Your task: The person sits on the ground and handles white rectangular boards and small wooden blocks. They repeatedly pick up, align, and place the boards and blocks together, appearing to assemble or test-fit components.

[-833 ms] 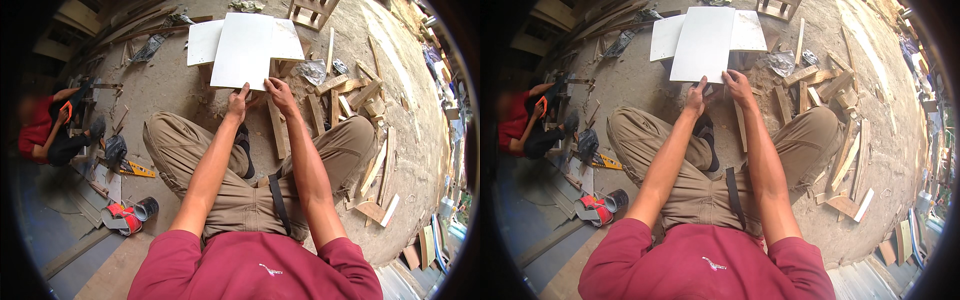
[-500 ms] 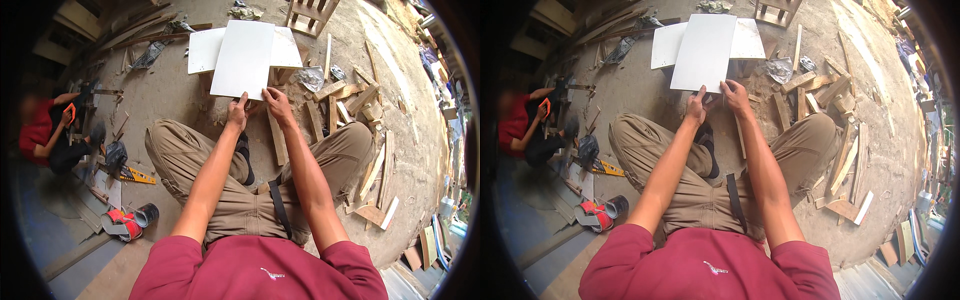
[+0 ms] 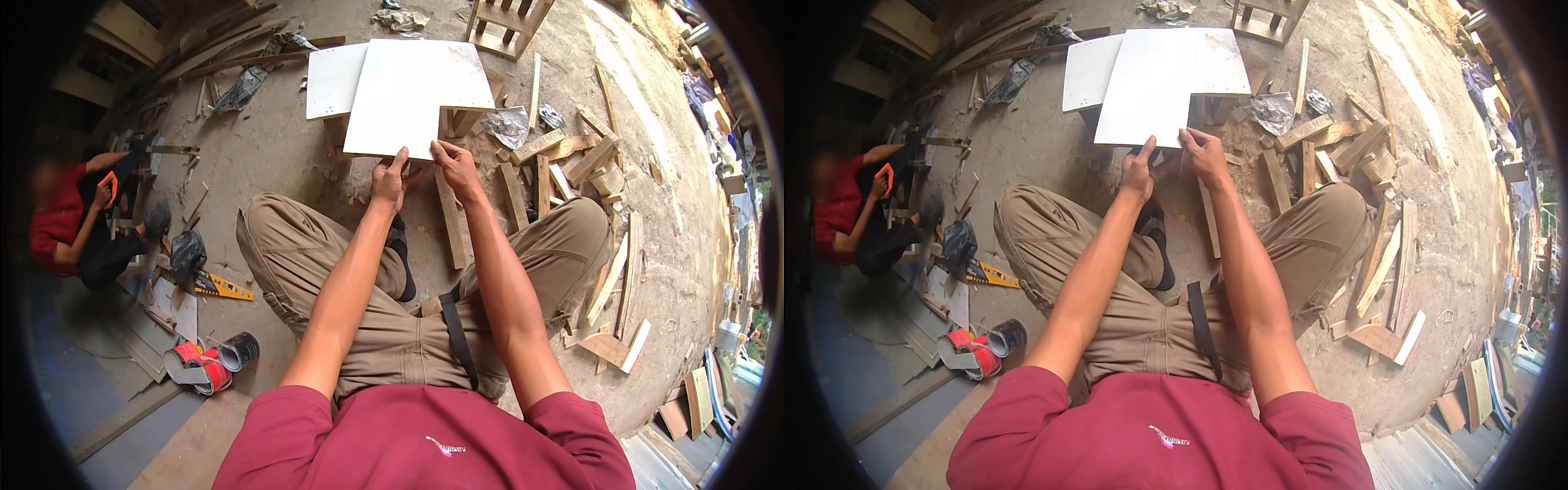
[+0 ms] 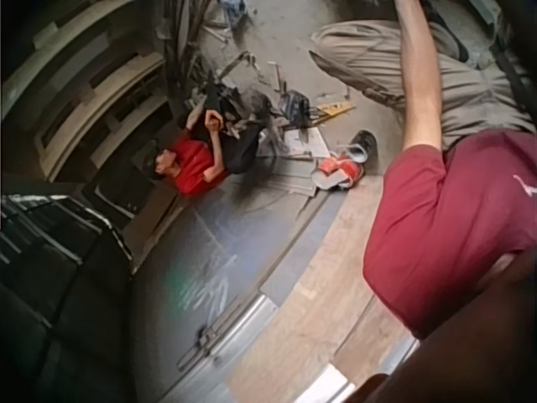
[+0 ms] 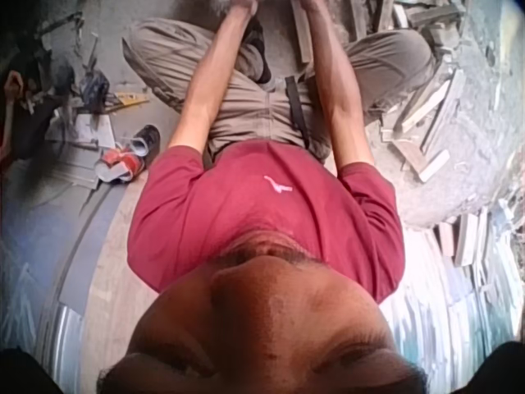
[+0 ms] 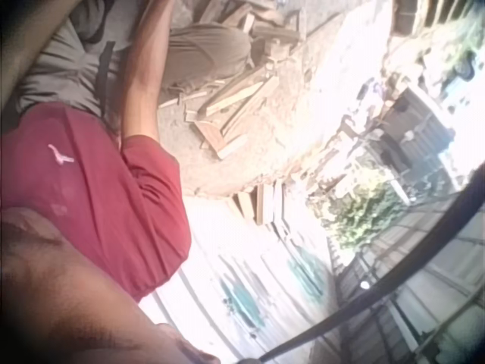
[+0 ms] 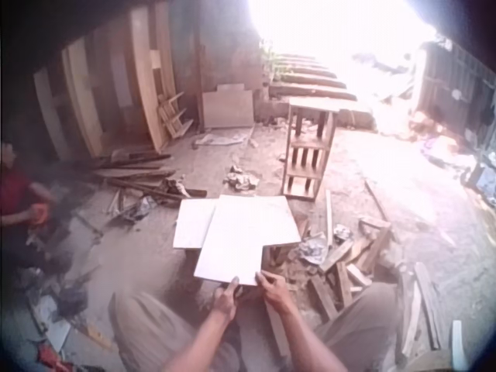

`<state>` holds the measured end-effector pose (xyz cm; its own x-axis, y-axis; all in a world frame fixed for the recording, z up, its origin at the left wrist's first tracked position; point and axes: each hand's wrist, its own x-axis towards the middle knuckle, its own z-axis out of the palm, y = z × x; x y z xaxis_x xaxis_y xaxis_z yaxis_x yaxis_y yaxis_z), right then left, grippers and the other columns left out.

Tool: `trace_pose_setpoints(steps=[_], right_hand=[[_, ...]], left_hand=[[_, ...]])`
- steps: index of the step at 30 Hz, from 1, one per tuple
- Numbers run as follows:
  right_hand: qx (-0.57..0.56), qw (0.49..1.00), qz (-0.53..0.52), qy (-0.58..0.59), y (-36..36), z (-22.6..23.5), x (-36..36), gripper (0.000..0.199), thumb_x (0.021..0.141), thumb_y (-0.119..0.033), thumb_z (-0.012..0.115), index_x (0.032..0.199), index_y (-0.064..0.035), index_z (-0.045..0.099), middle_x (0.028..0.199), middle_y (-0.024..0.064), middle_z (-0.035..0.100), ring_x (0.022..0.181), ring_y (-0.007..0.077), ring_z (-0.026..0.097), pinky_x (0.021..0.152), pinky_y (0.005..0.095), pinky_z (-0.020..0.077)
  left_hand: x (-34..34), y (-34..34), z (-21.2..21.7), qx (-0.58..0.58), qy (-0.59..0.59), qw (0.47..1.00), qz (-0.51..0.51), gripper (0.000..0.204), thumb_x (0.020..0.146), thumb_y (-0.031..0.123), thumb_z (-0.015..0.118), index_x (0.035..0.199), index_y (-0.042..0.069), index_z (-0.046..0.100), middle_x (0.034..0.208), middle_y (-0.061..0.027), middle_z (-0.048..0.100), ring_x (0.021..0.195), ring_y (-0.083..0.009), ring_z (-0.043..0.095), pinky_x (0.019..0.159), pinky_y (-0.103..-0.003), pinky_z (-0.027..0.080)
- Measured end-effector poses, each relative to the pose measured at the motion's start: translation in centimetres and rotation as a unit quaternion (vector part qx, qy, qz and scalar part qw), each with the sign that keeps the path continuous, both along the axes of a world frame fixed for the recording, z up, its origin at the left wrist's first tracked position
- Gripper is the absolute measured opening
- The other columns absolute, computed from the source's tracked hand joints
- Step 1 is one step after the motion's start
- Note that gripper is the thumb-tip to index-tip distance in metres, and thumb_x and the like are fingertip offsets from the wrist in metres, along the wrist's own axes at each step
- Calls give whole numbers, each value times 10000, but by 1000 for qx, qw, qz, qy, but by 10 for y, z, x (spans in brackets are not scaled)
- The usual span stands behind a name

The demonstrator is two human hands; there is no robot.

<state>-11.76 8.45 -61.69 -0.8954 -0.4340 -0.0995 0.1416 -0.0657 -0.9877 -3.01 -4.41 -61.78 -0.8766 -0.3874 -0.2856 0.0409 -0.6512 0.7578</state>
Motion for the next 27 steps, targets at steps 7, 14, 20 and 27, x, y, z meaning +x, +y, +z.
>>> trace_pose_setpoints(steps=[7,14,20,27], right_hand=[[1,1000,23,-14,3,-1,-2,380,968,-273,651,1163,54,670,988,15,687,872,72,587,782,225,471],[6,1000,16,-4,-4,3,1,391,962,-285,659,1158,53,671,975,20,688,866,81,591,781,233,475],[10,1000,-8,-18,7,4,-3,403,950,-298,676,1150,52,675,966,19,691,865,81,591,769,236,476],[-1,998,8,-63,2,2,-2,381,986,-289,606,1148,48,677,1007,36,700,892,93,604,784,233,473]], left_hand=[[0,3,6,-8,-18,1000,10,278,964,231,611,1156,31,594,1119,-76,624,1026,-188,613,894,-444,577],[0,-7,-8,-99,-59,993,26,361,942,368,639,1066,30,653,1015,-56,651,913,-176,639,798,-358,566],[-1,-21,60,-447,-264,846,-124,504,924,471,630,732,11,704,597,-25,610,556,-152,613,582,-335,532],[-24,-31,76,-732,-49,679,-29,354,939,355,597,1031,26,690,1024,-165,686,1000,-299,651,901,-408,495]])
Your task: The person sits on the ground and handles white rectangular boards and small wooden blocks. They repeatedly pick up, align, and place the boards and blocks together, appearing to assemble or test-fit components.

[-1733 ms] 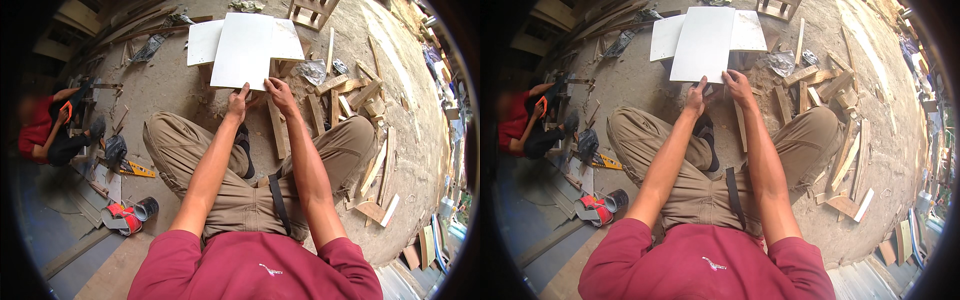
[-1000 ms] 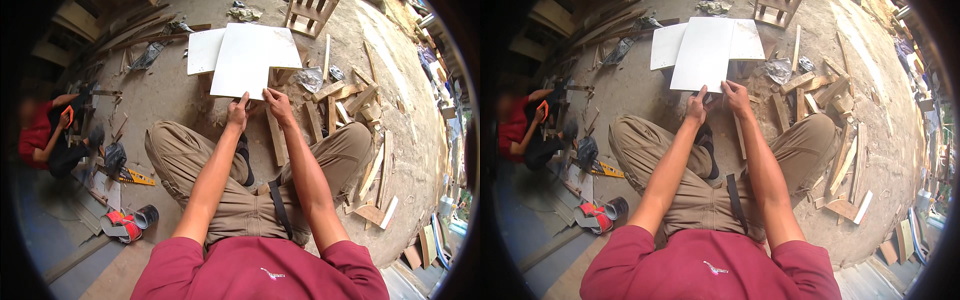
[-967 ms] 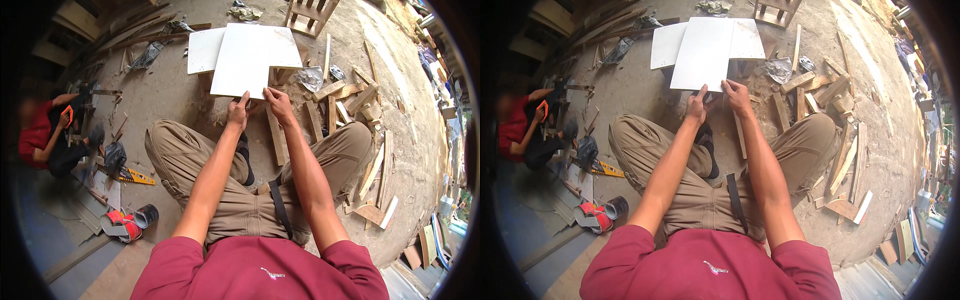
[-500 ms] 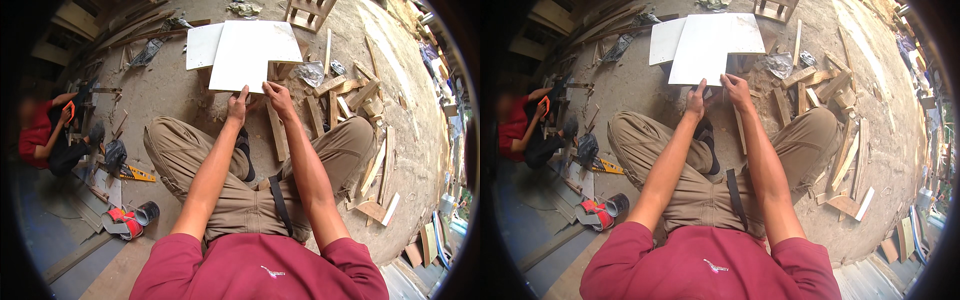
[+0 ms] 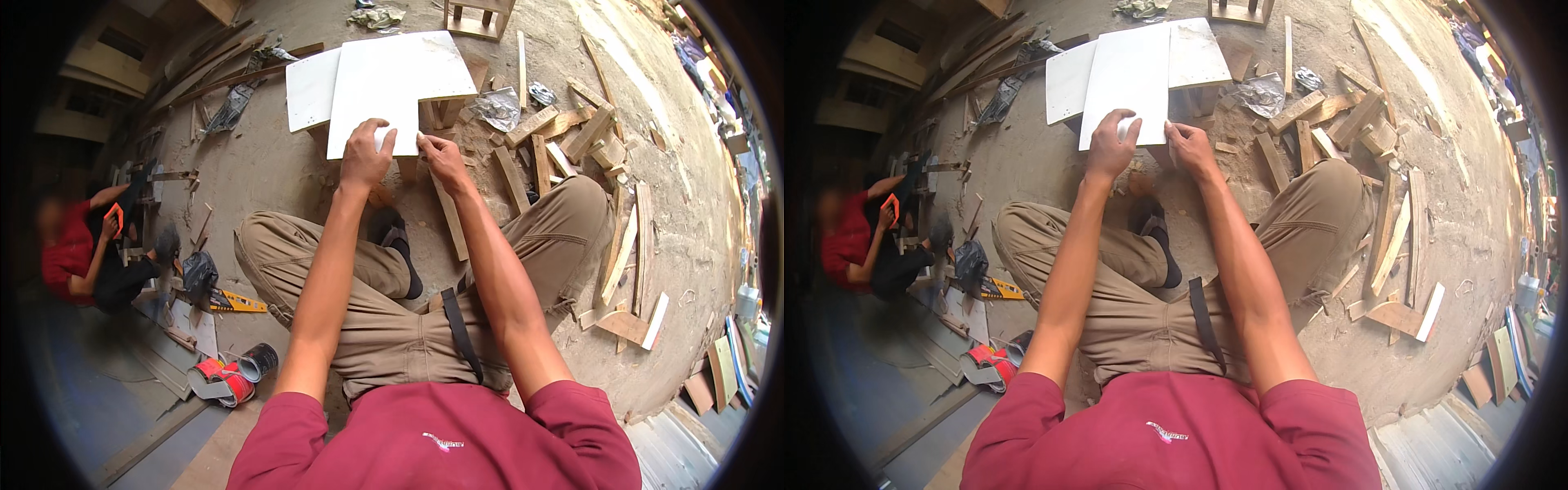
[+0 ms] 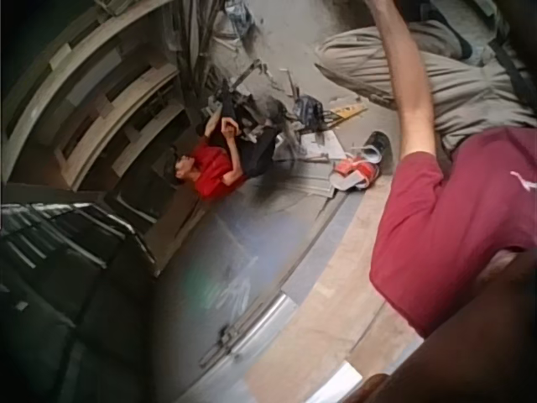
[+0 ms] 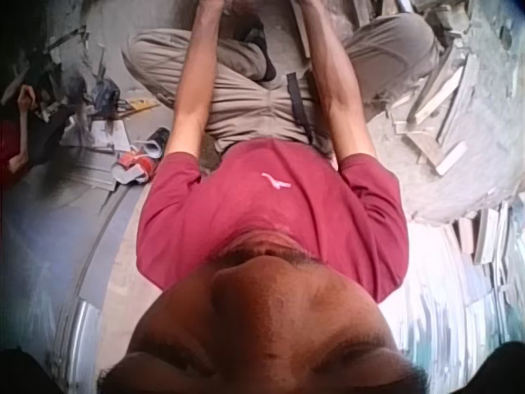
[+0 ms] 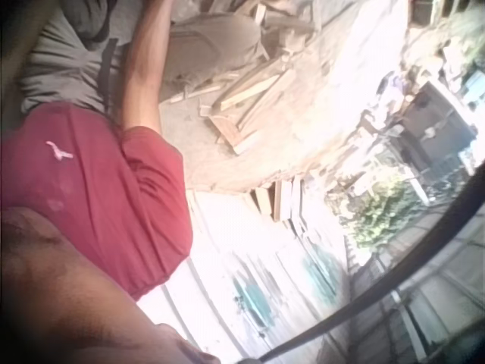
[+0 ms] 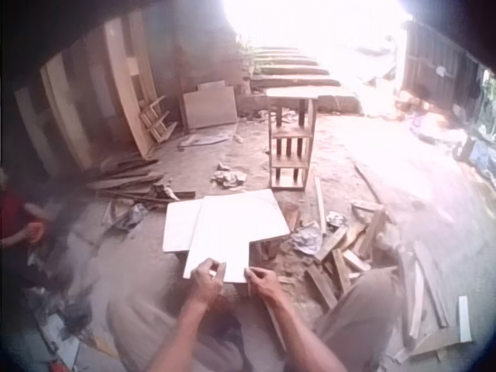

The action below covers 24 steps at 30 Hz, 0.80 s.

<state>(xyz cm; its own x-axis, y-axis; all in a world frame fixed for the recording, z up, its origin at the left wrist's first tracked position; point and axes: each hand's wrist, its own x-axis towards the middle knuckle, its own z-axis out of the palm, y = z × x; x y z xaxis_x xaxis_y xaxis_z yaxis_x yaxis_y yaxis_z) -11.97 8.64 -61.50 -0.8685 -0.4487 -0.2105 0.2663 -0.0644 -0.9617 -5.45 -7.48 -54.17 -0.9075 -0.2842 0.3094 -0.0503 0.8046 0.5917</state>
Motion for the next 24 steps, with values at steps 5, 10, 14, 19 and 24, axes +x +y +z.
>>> trace_pose_setpoints(steps=[5,10,14,19,24], right_hand=[[-30,999,-4,-10,16,-12,-6,344,950,-126,500,1228,25,633,1148,91,681,992,143,606,827,268,478],[46,992,60,106,27,-33,5,544,838,-76,570,1379,-51,516,1277,143,615,1161,223,561,952,333,471],[149,957,63,242,14,-38,16,723,770,-157,751,1432,-115,465,1292,194,591,1187,301,573,1011,371,469],[159,948,12,276,1,-44,20,660,780,-165,781,1379,-78,517,1226,199,624,1126,326,615,973,380,496],[132,958,21,254,2,-50,16,616,750,-152,792,1317,-59,569,1192,212,633,1100,353,618,948,397,497]], left_hand=[[-9,0,-27,-173,-80,975,-114,514,922,414,615,1360,151,560,1445,-153,476,1421,-290,344,1184,-548,184],[-2,-4,-21,-193,-120,966,-127,631,839,551,672,1396,290,529,1495,-122,408,1444,-279,296,1159,-647,134],[1,-8,-20,-217,-136,957,-137,677,794,478,751,1411,390,486,1525,-78,338,1445,-272,280,1107,-743,123],[5,-11,-22,-227,-131,954,-143,683,801,457,744,1423,405,464,1523,-69,336,1441,-273,283,1102,-745,145],[8,-14,-34,-262,-99,950,-138,675,813,493,703,1433,421,447,1522,-65,340,1429,-276,308,1099,-745,157]])
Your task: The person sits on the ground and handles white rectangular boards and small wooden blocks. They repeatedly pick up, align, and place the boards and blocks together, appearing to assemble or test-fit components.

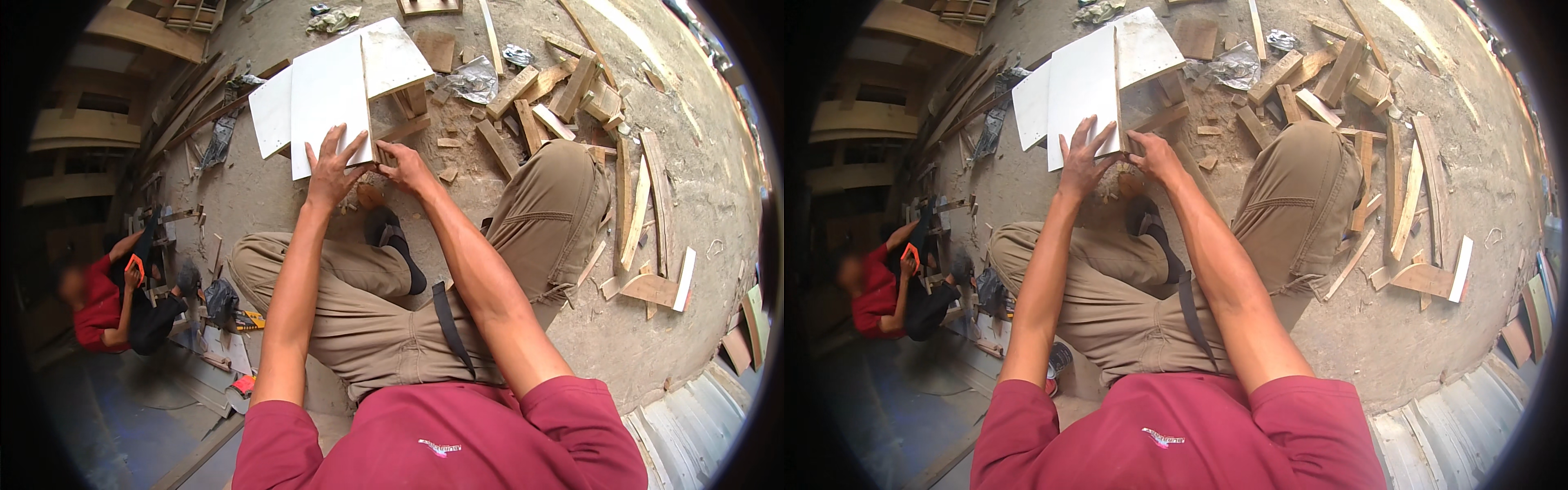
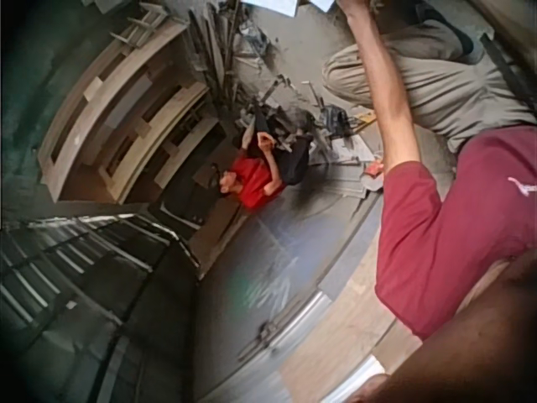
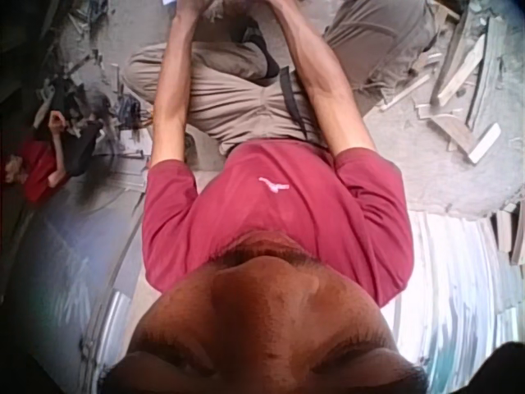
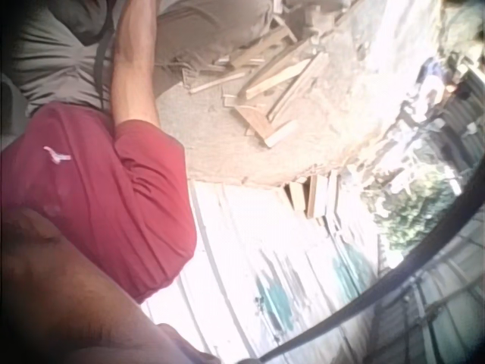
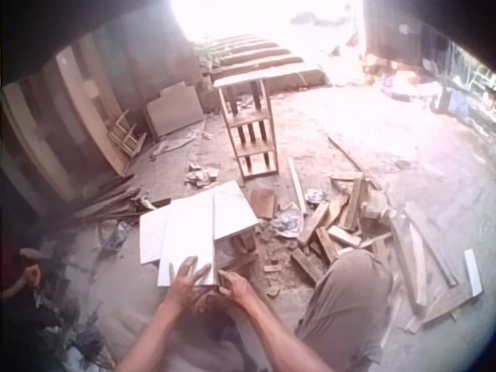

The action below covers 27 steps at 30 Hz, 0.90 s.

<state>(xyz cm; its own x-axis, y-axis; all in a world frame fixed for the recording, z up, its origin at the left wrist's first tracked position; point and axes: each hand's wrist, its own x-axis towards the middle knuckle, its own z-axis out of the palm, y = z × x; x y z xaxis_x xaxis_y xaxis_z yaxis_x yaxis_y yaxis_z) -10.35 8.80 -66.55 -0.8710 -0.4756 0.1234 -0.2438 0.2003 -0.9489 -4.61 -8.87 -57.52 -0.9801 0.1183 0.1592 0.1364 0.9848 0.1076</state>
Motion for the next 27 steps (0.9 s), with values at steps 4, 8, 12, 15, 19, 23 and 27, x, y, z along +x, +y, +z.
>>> trace_pose_setpoints(steps=[4,8,12,15,19,23,27], right_hand=[[67,997,-23,-16,13,-18,-14,595,728,-158,797,1279,-53,598,1128,223,656,1074,370,624,940,414,494],[128,979,-149,-56,30,-36,-16,473,775,-218,776,1177,-14,634,1061,210,690,1020,316,669,890,378,524],[150,957,-207,-134,35,-16,-12,293,779,-237,714,926,15,687,894,217,702,888,341,689,804,395,534],[154,951,-241,-114,31,-5,-12,282,765,-259,666,782,22,685,789,231,682,803,361,682,748,409,529],[150,946,-260,-122,31,-1,-13,270,761,-259,607,748,7,651,808,262,664,816,419,658,759,456,516],[132,949,-256,-129,28,-4,-14,274,769,-271,605,756,-2,659,805,264,666,812,423,660,766,468,514],[123,953,-242,-135,19,-12,-15,286,783,-288,617,877,-25,680,850,252,679,847,413,667,782,469,518]], left_hand=[[-7,5,-4,-12,26,1000,7,679,810,509,693,1435,435,439,1519,-59,350,1422,-274,328,1105,-736,165],[-10,9,-2,-34,35,999,0,665,829,506,679,1443,411,444,1526,-79,355,1426,-275,325,1095,-723,185],[-2,7,-4,-34,33,999,6,658,840,509,674,1447,400,446,1529,-85,357,1427,-272,328,1087,-721,199],[3,4,-5,-30,44,999,3,660,838,503,681,1447,397,447,1530,-76,356,1425,-268,333,1086,-725,201],[4,5,-3,-35,39,999,1,664,836,496,688,1446,391,450,1532,-68,354,1424,-267,336,1087,-724,201],[6,5,-2,-37,33,999,3,663,836,494,689,1446,389,451,1533,-68,354,1424,-267,335,1090,-719,202],[8,4,-5,-28,32,999,16,675,822,523,687,1436,471,412,1532,-25,354,1431,-230,323,1142,-698,154]])
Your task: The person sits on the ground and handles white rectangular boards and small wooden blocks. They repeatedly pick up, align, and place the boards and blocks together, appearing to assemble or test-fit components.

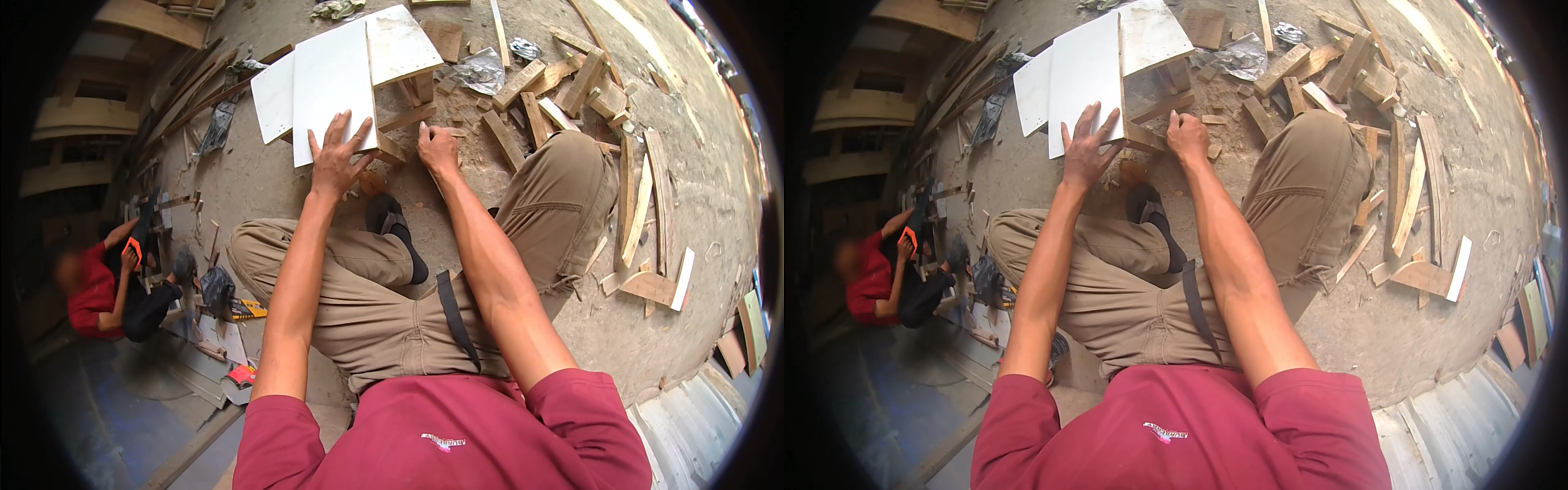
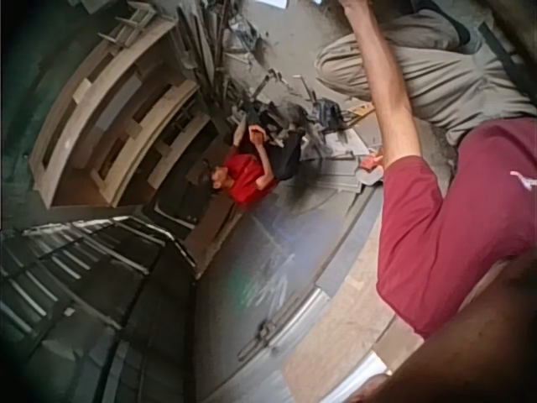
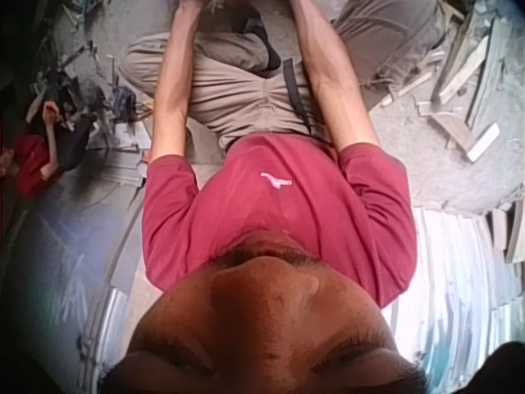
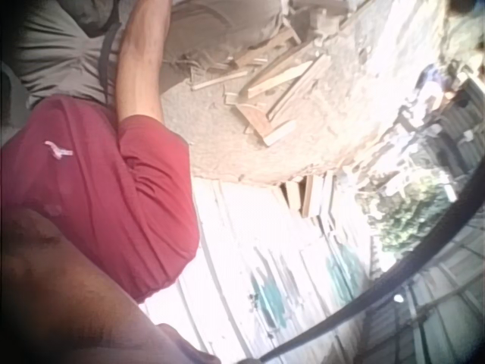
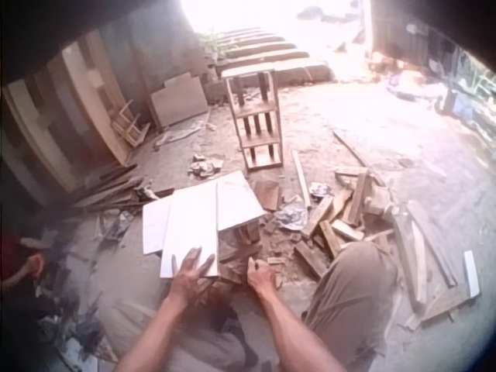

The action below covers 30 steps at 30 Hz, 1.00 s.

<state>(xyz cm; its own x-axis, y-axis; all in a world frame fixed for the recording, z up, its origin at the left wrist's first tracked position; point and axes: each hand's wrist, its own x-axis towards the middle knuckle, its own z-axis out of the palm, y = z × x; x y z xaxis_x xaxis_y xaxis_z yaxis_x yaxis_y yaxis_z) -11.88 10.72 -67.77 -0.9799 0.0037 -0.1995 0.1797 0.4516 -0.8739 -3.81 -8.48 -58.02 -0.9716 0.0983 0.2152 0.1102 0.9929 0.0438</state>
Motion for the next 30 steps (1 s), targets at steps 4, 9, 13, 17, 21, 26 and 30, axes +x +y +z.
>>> trace_pose_setpoints(steps=[4,9,13,17,21,26,30], right_hand=[[-66,990,116,55,-5,-12,8,455,788,-285,662,1186,-65,629,902,213,695,889,381,673,823,436,526],[-145,947,247,147,-20,7,19,725,706,-222,796,1379,-157,535,1210,175,594,1072,314,620,919,369,518],[-139,950,239,143,-24,11,19,621,774,-140,784,1353,-94,564,1195,131,611,840,208,617,788,314,539],[-143,951,241,134,-21,8,14,587,789,-116,776,1341,-87,580,1222,125,612,836,200,618,776,311,539],[-138,960,240,52,-21,19,18,588,782,-159,789,1337,-159,594,1239,130,610,1044,293,635,901,363,518],[-133,959,242,66,-18,20,16,586,791,-172,791,1342,-170,591,1250,128,609,1076,289,627,923,357,512],[-133,957,258,9,-18,24,15,594,788,-180,797,1344,-175,589,1272,129,603,1136,295,608,967,355,500]], left_hand=[[-4,0,2,2,11,1000,-10,688,813,536,687,1440,466,412,1530,-30,358,1428,-235,329,1135,-701,154],[0,0,0,4,11,1000,-10,695,801,518,704,1435,458,427,1525,-32,367,1424,-238,337,1128,-701,162],[0,1,2,5,9,1000,-8,693,800,508,708,1433,457,431,1526,-33,369,1422,-239,341,1132,-696,164],[-3,2,2,7,12,1000,-13,698,798,513,706,1435,462,424,1527,-31,369,1421,-237,344,1137,-692,163],[0,0,0,0,13,1000,-5,700,796,514,706,1434,470,419,1528,-24,369,1421,-233,345,1146,-682,161],[-2,2,1,1,9,1000,-7,701,793,524,703,1432,474,419,1528,-17,370,1422,-228,343,1150,-678,160],[0,0,0,4,9,1000,-3,698,791,532,702,1428,478,423,1527,-13,372,1422,-226,343,1148,-680,165]])
